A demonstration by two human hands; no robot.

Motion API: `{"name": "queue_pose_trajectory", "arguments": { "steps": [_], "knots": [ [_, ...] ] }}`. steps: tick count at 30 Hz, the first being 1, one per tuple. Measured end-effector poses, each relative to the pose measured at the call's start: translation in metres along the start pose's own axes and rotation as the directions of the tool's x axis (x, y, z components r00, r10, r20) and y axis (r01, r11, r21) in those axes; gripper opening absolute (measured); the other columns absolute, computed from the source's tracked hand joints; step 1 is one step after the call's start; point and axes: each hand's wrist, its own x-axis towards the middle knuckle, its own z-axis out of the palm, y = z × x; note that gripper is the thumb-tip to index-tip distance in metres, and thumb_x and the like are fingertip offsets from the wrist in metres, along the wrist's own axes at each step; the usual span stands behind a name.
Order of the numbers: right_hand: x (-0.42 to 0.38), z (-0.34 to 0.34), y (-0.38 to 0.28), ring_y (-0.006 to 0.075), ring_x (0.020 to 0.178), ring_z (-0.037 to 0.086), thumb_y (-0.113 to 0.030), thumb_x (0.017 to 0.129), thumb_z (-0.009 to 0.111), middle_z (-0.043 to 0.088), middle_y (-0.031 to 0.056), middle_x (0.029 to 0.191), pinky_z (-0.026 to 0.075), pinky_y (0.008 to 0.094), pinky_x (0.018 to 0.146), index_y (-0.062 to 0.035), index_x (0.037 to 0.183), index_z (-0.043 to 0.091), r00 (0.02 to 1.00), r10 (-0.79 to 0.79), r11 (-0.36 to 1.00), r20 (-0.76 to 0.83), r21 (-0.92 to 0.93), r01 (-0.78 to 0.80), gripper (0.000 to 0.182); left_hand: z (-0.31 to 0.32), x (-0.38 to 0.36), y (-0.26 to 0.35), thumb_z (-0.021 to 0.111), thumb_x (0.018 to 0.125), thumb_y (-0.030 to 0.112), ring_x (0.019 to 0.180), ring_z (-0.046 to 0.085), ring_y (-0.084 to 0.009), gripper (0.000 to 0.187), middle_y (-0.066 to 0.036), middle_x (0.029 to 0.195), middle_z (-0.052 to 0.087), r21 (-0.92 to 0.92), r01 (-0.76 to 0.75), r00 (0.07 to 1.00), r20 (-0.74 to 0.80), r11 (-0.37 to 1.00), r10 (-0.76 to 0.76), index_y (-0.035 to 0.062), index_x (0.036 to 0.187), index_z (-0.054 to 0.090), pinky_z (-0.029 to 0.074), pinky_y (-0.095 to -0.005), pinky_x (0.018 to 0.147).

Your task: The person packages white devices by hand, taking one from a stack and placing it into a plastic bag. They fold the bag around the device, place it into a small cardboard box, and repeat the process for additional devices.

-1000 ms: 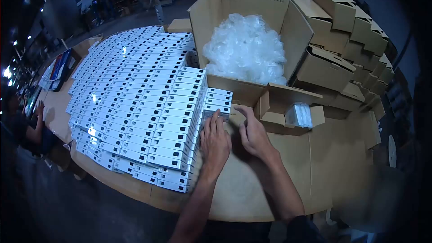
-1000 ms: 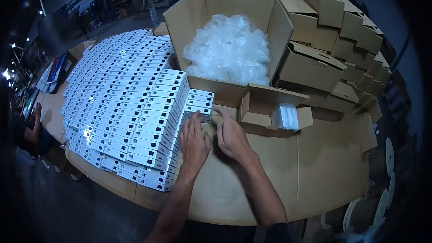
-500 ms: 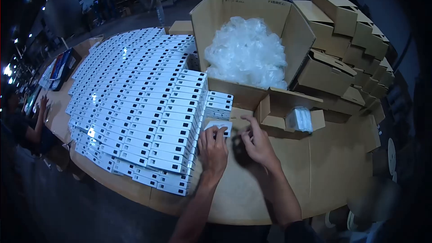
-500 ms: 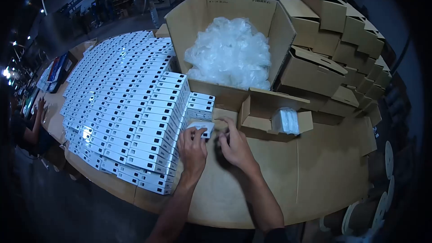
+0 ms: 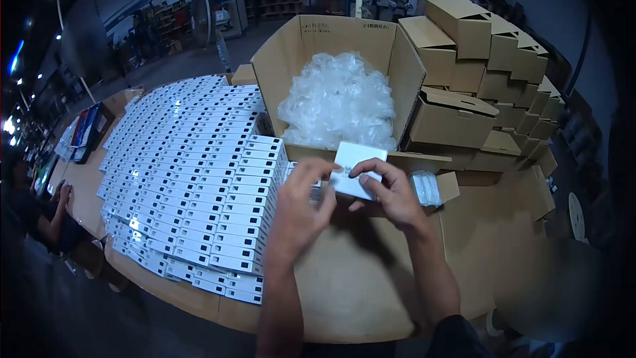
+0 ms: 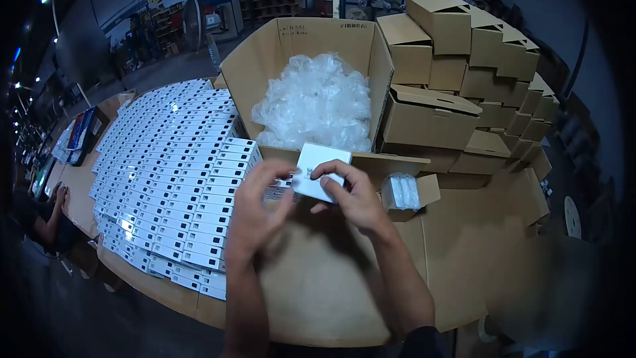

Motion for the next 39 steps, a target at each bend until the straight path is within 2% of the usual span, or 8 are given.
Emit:
{"name": "queue_pose_trajectory", "arguments": {
  "steps": [5, 8, 10, 13, 19, 28, 35, 39],
  "knots": [
    [0.063, -0.032, -0.033, 0.0154, 0.082, 0.068, 0.002, 0.1, 0.049, 0.067, 0.0128, 0.107, 0.06, 0.0292, 0.07, 0.0013, 0.107, 0.072, 0.966, -0.257, 0.872, -0.025, -0.436, 0.221, 0.024, -0.014, 0.126, -0.047, 0.071, 0.087, 0.003, 0.096, 0.072, -0.0274, 0.028, -0.019, 0.112, 0.073, 0.185, 0.192, 0.981, -0.067, 0.964, -0.183, -0.0008, 0.114, 0.072, 0.056, -0.0358, 0.084],
    [0.107, -0.048, -0.04, 0.0346, 0.097, 0.068, -0.007, 0.09, 0.06, 0.065, 0.0199, 0.108, 0.054, 0.0419, 0.09, -0.0119, 0.109, 0.078, 0.868, -0.493, 0.594, -0.057, -0.751, 0.288, 0.027, 0.007, 0.2, -0.117, 0.073, 0.085, 0.005, 0.096, 0.073, -0.0354, 0.022, -0.023, 0.105, 0.073, 0.452, -0.029, 0.996, -0.057, 0.891, 0.062, -0.0017, 0.106, 0.074, 0.058, -0.0415, 0.084],
    [0.126, -0.049, -0.051, 0.0363, 0.103, 0.066, -0.009, 0.089, 0.061, 0.066, 0.0205, 0.109, 0.052, 0.0432, 0.094, -0.012, 0.11, 0.079, 0.874, -0.483, 0.557, -0.048, -0.788, 0.264, 0.027, 0.019, 0.226, -0.149, 0.073, 0.083, 0.005, 0.099, 0.072, -0.0414, 0.024, -0.023, 0.107, 0.073, 0.686, -0.215, 0.972, 0.081, 0.695, 0.221, -0.0011, 0.106, 0.075, 0.059, -0.0451, 0.089],
    [0.151, -0.049, -0.055, 0.037, 0.108, 0.065, -0.012, 0.087, 0.064, 0.067, 0.0217, 0.114, 0.051, 0.0435, 0.099, -0.0132, 0.11, 0.08, 0.889, -0.455, 0.555, -0.05, -0.797, 0.24, 0.028, 0.021, 0.242, -0.171, 0.068, 0.086, 0.005, 0.095, 0.072, -0.0434, 0.02, -0.025, 0.103, 0.074, 0.798, -0.228, 0.961, 0.275, 0.558, 0.0, -0.0046, 0.102, 0.074, 0.059, -0.0473, 0.092],
    [0.206, -0.052, -0.04, 0.0385, 0.113, 0.065, -0.022, 0.083, 0.076, 0.068, 0.0238, 0.122, 0.047, 0.0453, 0.108, -0.0099, 0.115, 0.079, 0.849, -0.529, 0.456, -0.01, -0.847, 0.274, 0.034, 0.011, 0.254, -0.16, 0.065, 0.09, 0.005, 0.097, 0.069, -0.0482, 0.018, -0.032, 0.098, 0.07, 0.508, -0.141, 0.985, 0.158, 0.849, 0.069, -0.0032, 0.105, 0.071, 0.054, -0.0541, 0.088],
    [0.277, -0.037, -0.02, 0.0427, 0.119, 0.062, -0.027, 0.075, 0.091, 0.065, 0.0271, 0.124, 0.05, 0.0467, 0.103, 0.0031, 0.115, 0.074, 0.784, -0.619, 0.313, 0.046, -0.901, 0.301, 0.052, 0.02, 0.258, -0.152, 0.059, 0.098, 0.01, 0.102, 0.066, -0.0493, 0.015, -0.028, 0.104, 0.07, 0.172, -0.074, 0.997, 0.017, 0.982, 0.072, 0.0006, 0.108, 0.063, 0.051, -0.0534, 0.087],
    [0.292, -0.039, -0.007, 0.0461, 0.109, 0.064, -0.015, 0.08, 0.082, 0.067, 0.0319, 0.114, 0.05, 0.0481, 0.099, 0.0049, 0.097, 0.077, 0.772, -0.63, 0.422, -0.083, -0.871, 0.251, 0.026, 0.064, 0.248, -0.173, 0.056, 0.103, 0.01, 0.096, 0.067, -0.0448, 0.012, -0.024, 0.101, 0.069, 0.193, -0.13, 0.921, -0.339, 0.972, 0.191, 0.0006, 0.109, 0.062, 0.051, -0.0477, 0.082],
    [0.29, -0.059, -0.014, 0.0461, 0.104, 0.066, -0.02, 0.085, 0.076, 0.068, 0.032, 0.107, 0.05, 0.0488, 0.098, 0.0042, 0.092, 0.078, 0.792, -0.602, 0.432, -0.1, -0.875, 0.217, 0.025, 0.059, 0.257, -0.189, 0.053, 0.105, 0.015, 0.095, 0.064, -0.0481, 0.014, -0.023, 0.1, 0.063, 0.309, -0.286, 0.912, -0.203, 0.907, 0.356, 0.0033, 0.109, 0.06, 0.052, -0.0547, 0.078]
  ]
}}
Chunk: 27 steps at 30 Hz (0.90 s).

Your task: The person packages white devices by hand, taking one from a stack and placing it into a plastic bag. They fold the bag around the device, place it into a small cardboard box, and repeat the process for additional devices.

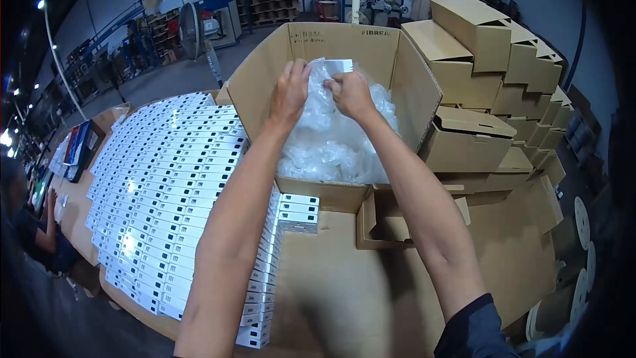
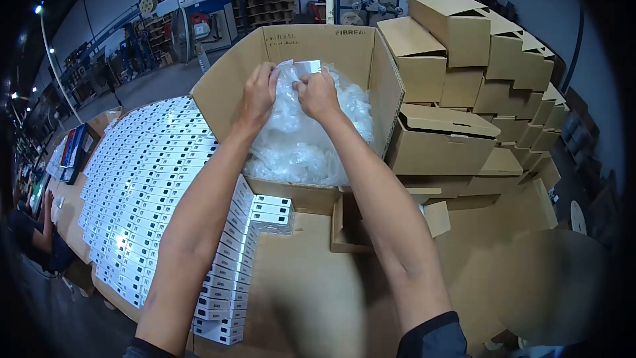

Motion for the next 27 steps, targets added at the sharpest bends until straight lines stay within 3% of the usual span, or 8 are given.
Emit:
{"name": "queue_pose_trajectory", "arguments": {
  "steps": [3, 7, 13, 16, 19, 22, 24, 27],
  "knots": [
    [0.006, -0.017, 0.001, 0.0452, 0.108, 0.065, -0.02, 0.086, 0.075, 0.07, 0.0298, 0.109, 0.049, 0.049, 0.099, 0.0019, 0.093, 0.079, 0.971, 0.195, 0.98, 0.137, -0.001, -0.197, 0.023, 0.003, -0.004, -0.006, 0.054, 0.104, 0.015, 0.096, 0.066, -0.047, 0.014, -0.021, 0.107, 0.062, 0.154, -0.005, 0.987, 0.157, 0.988, -0.019, 0.0053, 0.112, 0.059, 0.055, -0.0558, 0.079],
    [0.002, -0.026, 0.005, 0.0405, 0.095, 0.071, -0.026, 0.085, 0.081, 0.074, 0.0263, 0.098, 0.054, 0.0463, 0.088, -0.0011, 0.101, 0.08, 0.953, 0.178, 0.974, -0.246, -0.096, -0.207, 0.03, 0.016, -0.002, -0.026, 0.053, 0.101, 0.015, 0.106, 0.064, -0.0471, 0.02, -0.023, 0.114, 0.062, 0.246, 0.1, 0.961, 0.228, 0.964, -0.158, 0.0039, 0.117, 0.059, 0.053, -0.0565, 0.089],
    [0.002, -0.038, 0.011, 0.0444, 0.115, 0.063, -0.019, 0.084, 0.08, 0.07, 0.0309, 0.109, 0.046, 0.0484, 0.104, 0.0061, 0.103, 0.077, 0.906, 0.244, 0.96, -0.345, -0.047, -0.276, 0.032, 0.028, 0.024, -0.009, 0.058, 0.095, 0.021, 0.124, 0.055, -0.0441, 0.035, -0.024, 0.122, 0.06, -0.013, 0.412, 0.908, -0.082, 0.911, -0.411, -0.0013, 0.122, 0.059, 0.041, -0.0536, 0.107],
    [0.001, -0.034, 0.022, 0.0438, 0.115, 0.063, -0.02, 0.084, 0.08, 0.071, 0.0296, 0.109, 0.047, 0.0475, 0.104, 0.0062, 0.106, 0.076, 0.872, 0.319, 0.941, -0.372, 0.017, -0.338, 0.034, -0.003, 0.016, 0.04, 0.061, 0.096, 0.029, 0.12, 0.055, -0.0397, 0.035, -0.022, 0.119, 0.06, 0.033, 0.066, 0.979, -0.194, 0.997, -0.059, 0.0017, 0.118, 0.06, 0.041, -0.0481, 0.108],
    [0.001, -0.031, 0.025, 0.0423, 0.111, 0.065, -0.023, 0.084, 0.081, 0.072, 0.0284, 0.106, 0.048, 0.0477, 0.101, 0.0046, 0.104, 0.077, 0.835, 0.381, 0.919, -0.397, 0.064, -0.389, 0.034, -0.026, 0.0, 0.056, 0.074, 0.086, 0.028, 0.117, 0.056, -0.0342, 0.038, -0.016, 0.116, 0.059, 0.092, -0.543, 0.838, 0.132, 0.835, 0.53, 0.0054, 0.112, 0.059, 0.041, -0.0473, 0.106],
    [-0.005, -0.043, 0.012, 0.0413, 0.11, 0.065, -0.025, 0.086, 0.08, 0.072, 0.0277, 0.104, 0.048, 0.0479, 0.098, 0.0026, 0.101, 0.077, 0.881, 0.241, 0.97, -0.406, 0.062, -0.237, 0.032, -0.032, -0.012, 0.05, 0.077, 0.084, 0.026, 0.112, 0.057, -0.0346, 0.036, -0.015, 0.113, 0.06, 0.061, -0.573, 0.808, 0.207, 0.817, 0.552, 0.0056, 0.108, 0.06, 0.041, -0.047, 0.104],
    [-0.005, -0.044, 0.008, 0.042, 0.103, 0.066, -0.027, 0.087, 0.079, 0.072, 0.0272, 0.101, 0.049, 0.0491, 0.094, 0.0018, 0.098, 0.077, 0.87, 0.255, 0.962, -0.422, 0.201, -0.185, 0.031, -0.03, -0.006, 0.049, 0.074, 0.09, 0.033, 0.098, 0.061, -0.0316, 0.037, -0.014, 0.107, 0.061, 0.04, -0.216, 0.976, 0.039, 0.975, 0.215, 0.0026, 0.107, 0.061, 0.048, -0.0449, 0.095],
    [-0.01, -0.05, -0.016, 0.0376, 0.09, 0.07, -0.028, 0.088, 0.079, 0.072, 0.0254, 0.096, 0.053, 0.0467, 0.085, 0.0034, 0.1, 0.076, 0.855, 0.31, 0.923, -0.416, 0.347, -0.165, 0.034, -0.025, 0.011, 0.073, 0.067, 0.099, 0.043, 0.09, 0.065, -0.0273, 0.049, -0.019, 0.107, 0.065, -0.208, 0.3, 0.929, -0.157, 0.931, -0.334, -0.0037, 0.113, 0.062, 0.052, -0.0411, 0.084]
  ]
}}
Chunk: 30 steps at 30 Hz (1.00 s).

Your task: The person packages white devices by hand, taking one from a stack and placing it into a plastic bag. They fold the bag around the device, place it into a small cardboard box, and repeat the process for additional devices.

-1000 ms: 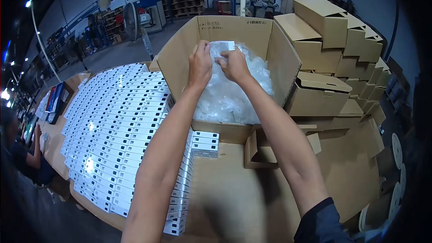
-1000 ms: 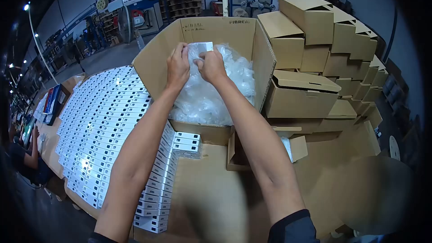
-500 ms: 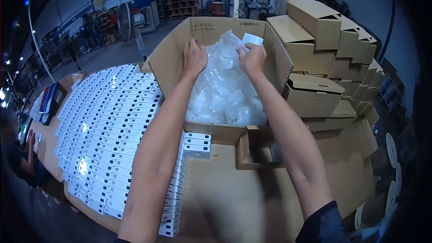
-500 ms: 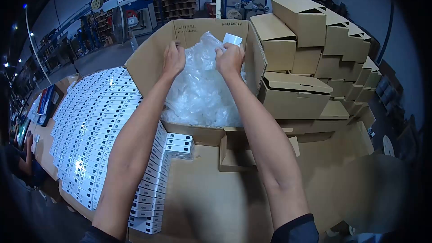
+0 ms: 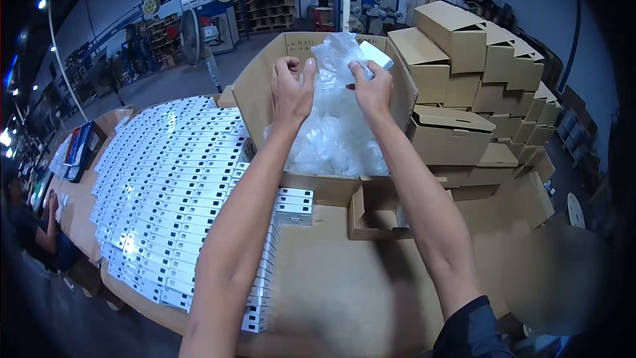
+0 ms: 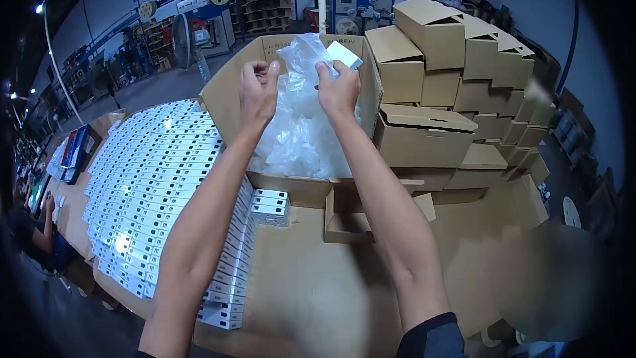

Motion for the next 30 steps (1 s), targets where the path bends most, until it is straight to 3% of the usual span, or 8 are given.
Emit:
{"name": "queue_pose_trajectory", "arguments": {
  "steps": [8, 10, 11, 13, 20, 27, 28, 30],
  "knots": [
    [-0.133, -0.077, -0.083, 0.0096, 0.069, 0.059, -0.021, 0.095, 0.076, 0.063, 0.0039, 0.076, 0.054, 0.03, 0.061, 0.0062, 0.094, 0.073, 0.966, 0.082, 0.893, 0.243, 0.412, -0.18, 0.027, -0.04, -0.051, 0.108, 0.062, 0.102, 0.025, 0.074, 0.072, -0.035, 0.033, -0.026, 0.082, 0.07, -0.154, 0.13, 0.986, -0.087, 0.979, -0.145, -0.0068, 0.092, 0.068, 0.052, -0.0458, 0.069],
    [-0.172, -0.127, -0.104, 0.0064, 0.07, 0.053, -0.023, 0.093, 0.079, 0.062, 0.0015, 0.079, 0.044, 0.026, 0.062, 0.0039, 0.094, 0.074, 0.94, 0.104, 0.985, 0.325, 0.1, -0.144, 0.027, -0.082, -0.09, 0.126, 0.065, 0.101, 0.023, 0.071, 0.071, -0.0305, 0.031, -0.024, 0.081, 0.072, -0.096, 0.137, 0.985, 0.117, 0.986, -0.126, -0.0067, 0.093, 0.069, 0.052, -0.0427, 0.067],
    [-0.192, -0.136, -0.095, 0.0056, 0.07, 0.051, -0.024, 0.091, 0.081, 0.063, 0.0007, 0.083, 0.042, 0.0252, 0.061, 0.0033, 0.097, 0.074, 0.945, 0.096, 0.961, 0.313, 0.218, -0.17, 0.028, -0.098, -0.106, 0.132, 0.066, 0.101, 0.023, 0.07, 0.071, -0.0283, 0.03, -0.022, 0.081, 0.072, -0.074, 0.117, 0.973, 0.21, 0.99, -0.099, -0.0066, 0.093, 0.069, 0.052, -0.0412, 0.066],
    [-0.226, -0.175, -0.12, 0.0082, 0.081, 0.058, -0.026, 0.09, 0.083, 0.065, 0.0031, 0.09, 0.047, 0.0264, 0.069, 0.0022, 0.106, 0.074, 0.871, 0.262, 0.925, 0.415, 0.15, -0.35, 0.033, -0.12, -0.161, 0.143, 0.069, 0.101, 0.017, 0.066, 0.057, -0.0083, 0.021, -0.004, 0.076, 0.068, -0.259, 0.134, 0.957, 0.285, 0.957, -0.057, -0.0036, 0.099, 0.072, 0.046, -0.0274, 0.06],
    [-0.334, -0.257, -0.103, 0.0221, 0.102, 0.062, -0.016, 0.093, 0.079, 0.064, 0.0141, 0.109, 0.05, 0.0341, 0.089, 0.0034, 0.097, 0.074, 0.768, 0.292, 0.944, 0.571, -0.042, -0.328, 0.02, -0.193, -0.289, 0.144, 0.07, 0.101, 0.014, 0.068, 0.058, -0.0021, 0.016, -0.001, 0.083, 0.068, -0.308, 0.669, 0.708, 0.54, 0.677, -0.454, -0.0018, 0.103, 0.071, 0.044, -0.0185, 0.057],
    [-0.379, -0.277, -0.099, 0.0193, 0.094, 0.06, -0.017, 0.095, 0.078, 0.063, 0.0129, 0.104, 0.049, 0.0315, 0.08, 0.0033, 0.096, 0.076, 0.669, 0.37, 0.907, 0.645, -0.093, -0.411, 0.021, -0.214, -0.325, 0.141, 0.061, 0.107, 0.019, 0.081, 0.06, -0.0035, 0.023, -0.006, 0.093, 0.068, -0.146, 0.666, 0.653, 0.589, 0.732, -0.476, -0.0023, 0.113, 0.066, 0.051, -0.0204, 0.07],
    [-0.395, -0.271, -0.102, 0.0176, 0.091, 0.059, -0.019, 0.097, 0.076, 0.062, 0.0112, 0.102, 0.047, 0.0305, 0.077, 0.0026, 0.095, 0.077, 0.803, 0.404, 0.91, 0.439, -0.104, -0.401, 0.022, -0.212, -0.346, 0.137, 0.06, 0.106, 0.016, 0.083, 0.061, -0.0061, 0.025, -0.004, 0.102, 0.068, -0.577, 0.711, 0.671, 0.385, 0.402, -0.634, -0.0019, 0.124, 0.059, 0.05, -0.0232, 0.071],
    [-0.412, -0.269, -0.101, 0.0166, 0.09, 0.058, -0.02, 0.098, 0.075, 0.062, 0.0105, 0.101, 0.047, 0.0297, 0.077, 0.0026, 0.095, 0.077, 0.835, 0.43, 0.9, 0.343, -0.094, -0.425, 0.023, -0.22, -0.379, 0.14, 0.06, 0.106, 0.015, 0.086, 0.062, -0.007, 0.03, -0.004, 0.107, 0.067, -0.477, 0.832, 0.526, 0.52, 0.282, -0.673, -0.0005, 0.13, 0.053, 0.051, -0.024, 0.072]
  ]
}}
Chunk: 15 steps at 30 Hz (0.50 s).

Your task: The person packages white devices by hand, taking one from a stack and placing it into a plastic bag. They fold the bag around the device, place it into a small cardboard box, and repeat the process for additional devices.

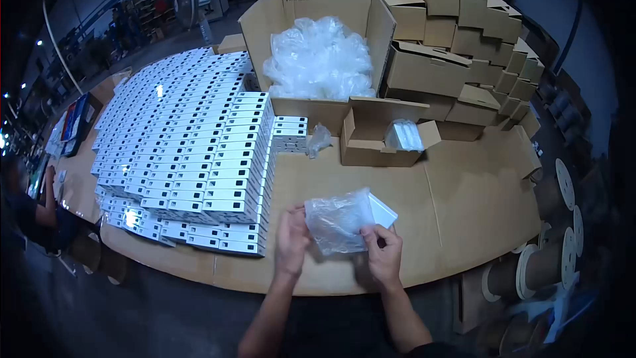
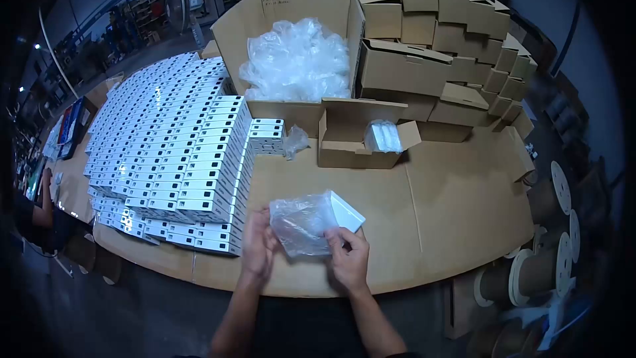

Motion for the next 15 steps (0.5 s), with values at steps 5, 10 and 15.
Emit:
{"name": "queue_pose_trajectory", "arguments": {
  "steps": [5, 10, 15],
  "knots": [
    [-0.009, 0.012, 0.0, 0.0141, 0.091, 0.057, -0.021, 0.099, 0.074, 0.061, 0.0078, 0.102, 0.046, 0.0288, 0.077, 0.002, 0.098, 0.076, 0.999, 0.04, 0.972, 0.007, 0.23, -0.041, 0.023, 0.02, -0.024, 0.001, 0.068, 0.102, 0.017, 0.081, 0.062, -0.0081, 0.022, -0.002, 0.095, 0.068, 0.363, -0.168, 0.985, 0.038, 0.916, 0.166, 0.0, 0.114, 0.061, 0.052, -0.025, 0.075],
    [-0.014, 0.009, 0.003, 0.0139, 0.092, 0.057, -0.017, 0.097, 0.076, 0.06, 0.0063, 0.099, 0.047, 0.0295, 0.078, 0.0019, 0.1, 0.076, 0.997, 0.053, 0.99, -0.057, 0.137, -0.044, 0.019, -0.004, -0.018, -0.002, 0.078, 0.095, 0.016, 0.074, 0.057, -0.0106, 0.035, -0.002, 0.085, 0.063, 0.473, -0.125, 0.984, -0.052, 0.872, 0.169, -0.0009, 0.12, 0.06, 0.047, -0.0284, 0.065],
    [-0.02, 0.014, 0.007, 0.0219, 0.089, 0.061, -0.009, 0.091, 0.08, 0.061, 0.0113, 0.099, 0.049, 0.0327, 0.077, 0.0016, 0.098, 0.077, 0.966, -0.218, 0.973, -0.141, -0.105, 0.204, 0.013, 0.013, -0.021, 0.037, 0.086, 0.079, 0.006, 0.092, 0.056, -0.0229, 0.046, -0.009, 0.104, 0.061, 0.756, -0.604, 0.679, 0.323, 0.252, 0.66, 0.0037, 0.12, 0.066, 0.047, -0.0346, 0.074]
  ]
}}
